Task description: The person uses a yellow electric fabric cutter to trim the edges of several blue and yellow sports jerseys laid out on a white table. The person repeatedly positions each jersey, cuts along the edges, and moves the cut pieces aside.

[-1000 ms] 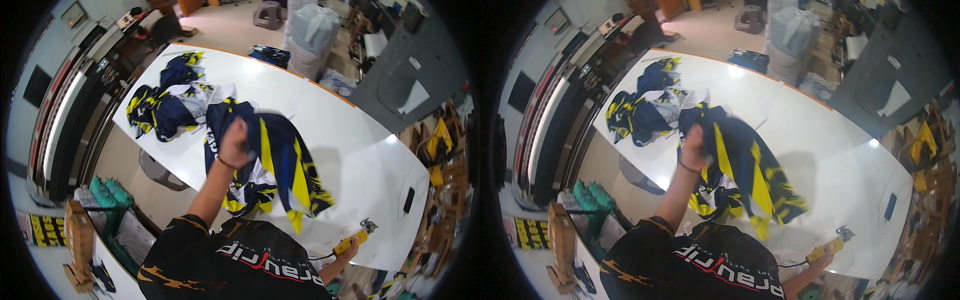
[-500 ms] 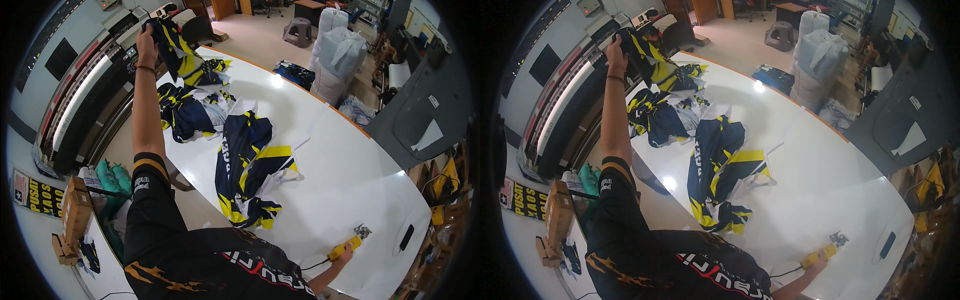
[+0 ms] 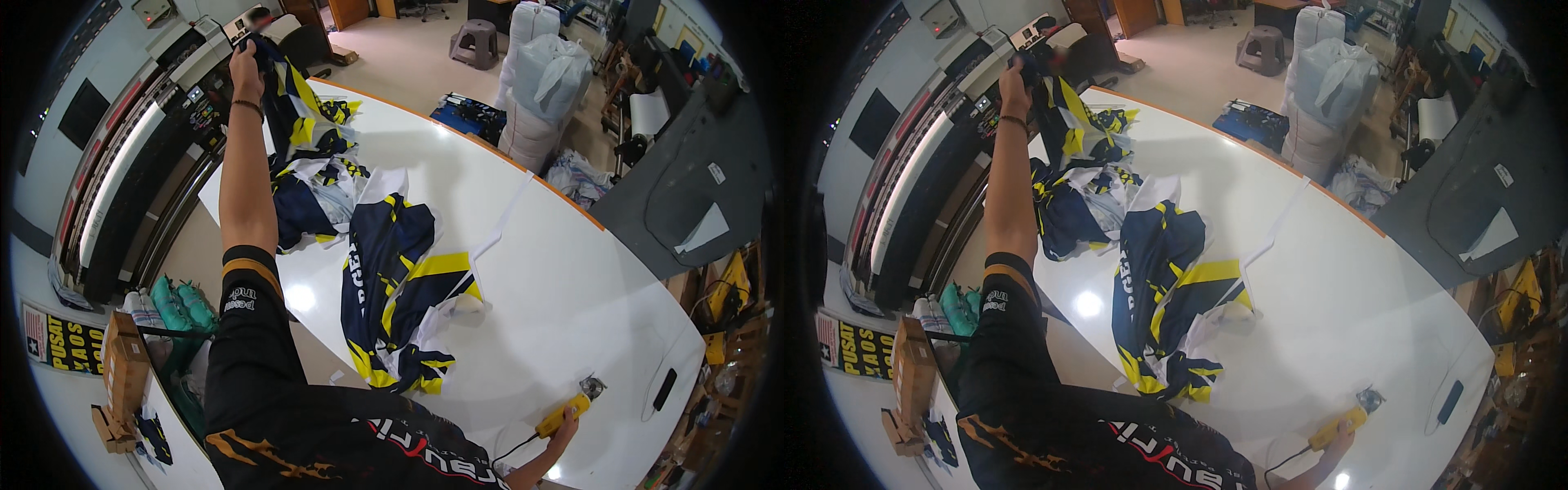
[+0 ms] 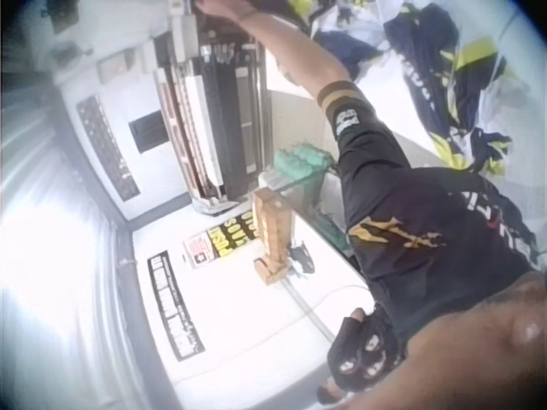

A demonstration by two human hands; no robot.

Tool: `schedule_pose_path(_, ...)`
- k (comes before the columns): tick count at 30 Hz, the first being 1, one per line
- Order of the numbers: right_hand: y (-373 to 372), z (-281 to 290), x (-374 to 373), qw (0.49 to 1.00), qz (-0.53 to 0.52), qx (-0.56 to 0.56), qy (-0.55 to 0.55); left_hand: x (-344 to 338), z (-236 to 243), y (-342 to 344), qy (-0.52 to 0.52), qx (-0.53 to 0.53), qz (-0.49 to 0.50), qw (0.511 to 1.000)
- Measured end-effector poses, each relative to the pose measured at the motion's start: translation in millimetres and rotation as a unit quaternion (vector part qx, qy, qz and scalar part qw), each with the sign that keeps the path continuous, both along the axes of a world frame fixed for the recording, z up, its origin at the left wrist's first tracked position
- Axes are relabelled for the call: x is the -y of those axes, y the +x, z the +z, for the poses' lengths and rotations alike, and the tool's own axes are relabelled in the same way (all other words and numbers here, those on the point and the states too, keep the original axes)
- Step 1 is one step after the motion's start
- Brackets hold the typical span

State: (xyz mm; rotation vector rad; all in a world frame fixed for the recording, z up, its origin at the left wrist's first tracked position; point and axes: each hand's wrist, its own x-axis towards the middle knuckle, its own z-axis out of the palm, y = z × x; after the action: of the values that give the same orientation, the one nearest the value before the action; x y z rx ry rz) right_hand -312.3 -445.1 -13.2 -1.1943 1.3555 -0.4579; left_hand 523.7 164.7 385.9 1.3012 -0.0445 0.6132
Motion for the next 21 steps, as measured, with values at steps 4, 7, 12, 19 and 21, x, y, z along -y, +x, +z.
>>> schedule_pose_path(4, -5.2, -2.2, 2.9, 1.000, 0.019, -0.020, -0.006, 5.8, 14.3, 51.2, 0.001, 0.012, 0.000, 1.000)
schedule_pose_path(7, -6.1, -1.1, 3.2, 0.997, 0.017, -0.078, -0.013, 3.5, 26.8, 84.5, 0.010, 0.025, 0.027, 0.999)
schedule_pose_path(12, -8.4, -5.1, -6.9, 0.989, -0.007, -0.117, -0.092, -4.5, 36.9, 103.7, 0.014, 0.084, 0.040, 0.996)
schedule_pose_path(19, -0.5, -0.9, -13.8, 0.974, 0.007, -0.171, -0.146, -47.8, -55.1, 144.5, 0.221, -0.131, 0.109, 0.960)
schedule_pose_path(21, 29.1, -28.3, -8.2, 0.983, 0.062, -0.118, -0.123, -133.6, -75.3, 127.9, 0.323, -0.198, 0.077, 0.922)
